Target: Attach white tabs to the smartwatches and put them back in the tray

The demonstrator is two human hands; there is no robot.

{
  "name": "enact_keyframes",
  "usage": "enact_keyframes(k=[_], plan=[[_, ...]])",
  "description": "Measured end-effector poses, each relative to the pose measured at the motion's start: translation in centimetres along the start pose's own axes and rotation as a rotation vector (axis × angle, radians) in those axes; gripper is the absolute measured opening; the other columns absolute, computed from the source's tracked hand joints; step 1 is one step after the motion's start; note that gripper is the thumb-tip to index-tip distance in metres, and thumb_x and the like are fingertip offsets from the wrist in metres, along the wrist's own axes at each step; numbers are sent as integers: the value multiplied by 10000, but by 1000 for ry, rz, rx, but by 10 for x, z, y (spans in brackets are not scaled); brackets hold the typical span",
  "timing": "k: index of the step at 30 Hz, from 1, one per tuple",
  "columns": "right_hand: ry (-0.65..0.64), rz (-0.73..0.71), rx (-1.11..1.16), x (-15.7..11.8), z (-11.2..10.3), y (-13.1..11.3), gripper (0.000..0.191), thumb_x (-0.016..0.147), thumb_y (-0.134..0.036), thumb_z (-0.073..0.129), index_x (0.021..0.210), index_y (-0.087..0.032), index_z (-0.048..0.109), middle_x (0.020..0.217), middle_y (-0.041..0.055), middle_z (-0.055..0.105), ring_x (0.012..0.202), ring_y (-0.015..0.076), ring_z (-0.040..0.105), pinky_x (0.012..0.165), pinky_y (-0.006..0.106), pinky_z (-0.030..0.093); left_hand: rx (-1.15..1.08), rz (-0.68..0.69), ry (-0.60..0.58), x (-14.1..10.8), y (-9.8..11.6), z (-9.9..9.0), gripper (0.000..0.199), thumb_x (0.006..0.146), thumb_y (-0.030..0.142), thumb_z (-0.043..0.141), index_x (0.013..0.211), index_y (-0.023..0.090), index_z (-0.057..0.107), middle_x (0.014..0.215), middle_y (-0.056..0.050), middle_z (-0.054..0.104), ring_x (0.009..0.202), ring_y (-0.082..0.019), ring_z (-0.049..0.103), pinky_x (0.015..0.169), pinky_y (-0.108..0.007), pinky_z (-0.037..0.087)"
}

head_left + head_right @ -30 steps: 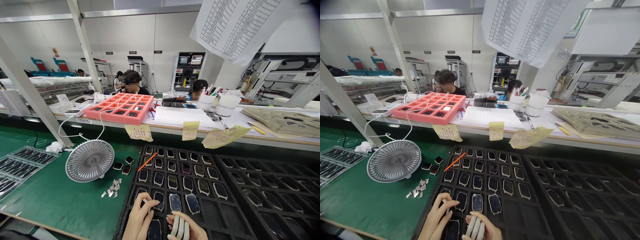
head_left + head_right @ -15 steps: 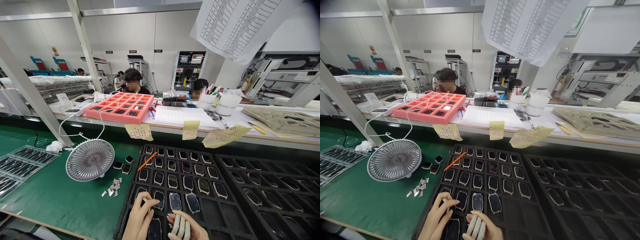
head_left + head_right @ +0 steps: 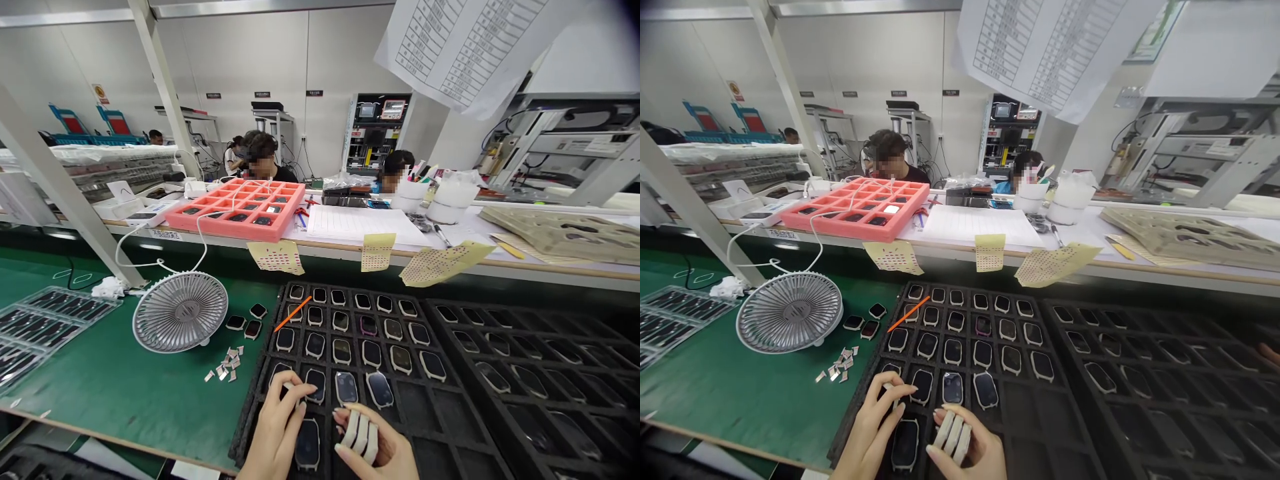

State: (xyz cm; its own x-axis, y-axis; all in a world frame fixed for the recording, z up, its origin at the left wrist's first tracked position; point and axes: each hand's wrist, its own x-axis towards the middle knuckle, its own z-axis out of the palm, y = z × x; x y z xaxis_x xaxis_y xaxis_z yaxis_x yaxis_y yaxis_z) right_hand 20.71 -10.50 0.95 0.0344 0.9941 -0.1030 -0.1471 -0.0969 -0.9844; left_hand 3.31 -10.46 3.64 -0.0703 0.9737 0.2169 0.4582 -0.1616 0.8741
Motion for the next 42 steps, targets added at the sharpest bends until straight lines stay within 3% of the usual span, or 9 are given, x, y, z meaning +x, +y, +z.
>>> enact_keyframes(k=[5, 10, 13, 19, 24, 29, 32, 36, 42], plan=[[60, -78, -27, 6, -26, -11, 504, 578, -441, 831, 986, -174, 704, 973, 152, 749, 928, 324, 702, 830, 387, 575, -46, 0, -23, -12, 12, 20, 286, 927, 331, 406, 1012, 234, 661, 1057, -84, 535, 981, -219, 570, 893, -338, 471], [92, -127, -88, 15, -50, -22, 476, 626, -348, 820, 1045, -171, 680, 1026, 138, 739, 974, 303, 689, 859, 383, 566, -95, 80, -184, -24, 22, 47, 240, 936, 245, 380, 1031, 222, 600, 1080, -91, 511, 1020, -199, 551, 935, -342, 443], [115, -140, -105, 16, -51, -31, 476, 620, -345, 821, 1034, -156, 683, 1022, 144, 738, 973, 303, 687, 851, 386, 571, -66, 122, -262, -28, 26, 58, 228, 934, 212, 359, 1004, 209, 576, 1065, -99, 505, 1007, -200, 553, 922, -349, 457], [113, -141, -117, 15, -48, -38, 490, 592, -367, 832, 1003, -139, 693, 1005, 140, 742, 968, 308, 688, 831, 381, 582, 78, 170, -300, -28, 27, 66, 267, 913, 139, 318, 1012, 201, 558, 1092, -121, 505, 1037, -220, 557, 897, -381, 495], [61, -134, -113, 17, -51, -41, 482, 609, -349, 822, 1022, -146, 677, 1018, 136, 740, 981, 299, 684, 836, 380, 574, 176, 241, -246, -31, 17, 70, 321, 861, 107, 411, 1139, 196, 545, 1261, -151, 495, 1168, -264, 525, 952, -449, 490], [-62, -34, 16, 20, -61, -52, 507, 557, -309, 853, 1004, -149, 674, 958, 122, 751, 941, 296, 696, 860, 414, 545, 296, 387, -387, -7, 33, 50, 591, 830, 142, 550, 1387, 203, 364, 1428, -165, 405, 1319, -308, 397, 1043, -541, 399], [-178, 13, 69, 18, -65, -54, 475, 540, -323, 862, 955, -160, 698, 854, 82, 751, 844, 272, 702, 770, 380, 556, 220, 552, -511, 20, 57, 44, 667, 827, 169, 608, 1424, 194, 311, 1465, -152, 380, 1353, -274, 356, 1088, -487, 363], [-87, -6, 154, 13, -66, -48, 466, 479, -419, 882, 839, -169, 724, 762, 51, 720, 751, 222, 667, 679, 299, 532, 36, 767, -728, 49, 79, 58, 514, 827, 166, 645, 1312, 177, 476, 1317, -96, 567, 1246, -186, 494, 1088, -321, 375], [12, 29, 246, 17, -91, -56, 448, 640, -495, 785, 933, -165, 704, 816, 69, 721, 718, 209, 677, 589, 287, 546, 22, 774, -687, 70, 80, 90, 560, 724, 183, 749, 1245, 158, 542, 1213, -94, 642, 1125, -207, 593, 997, -294, 450]])
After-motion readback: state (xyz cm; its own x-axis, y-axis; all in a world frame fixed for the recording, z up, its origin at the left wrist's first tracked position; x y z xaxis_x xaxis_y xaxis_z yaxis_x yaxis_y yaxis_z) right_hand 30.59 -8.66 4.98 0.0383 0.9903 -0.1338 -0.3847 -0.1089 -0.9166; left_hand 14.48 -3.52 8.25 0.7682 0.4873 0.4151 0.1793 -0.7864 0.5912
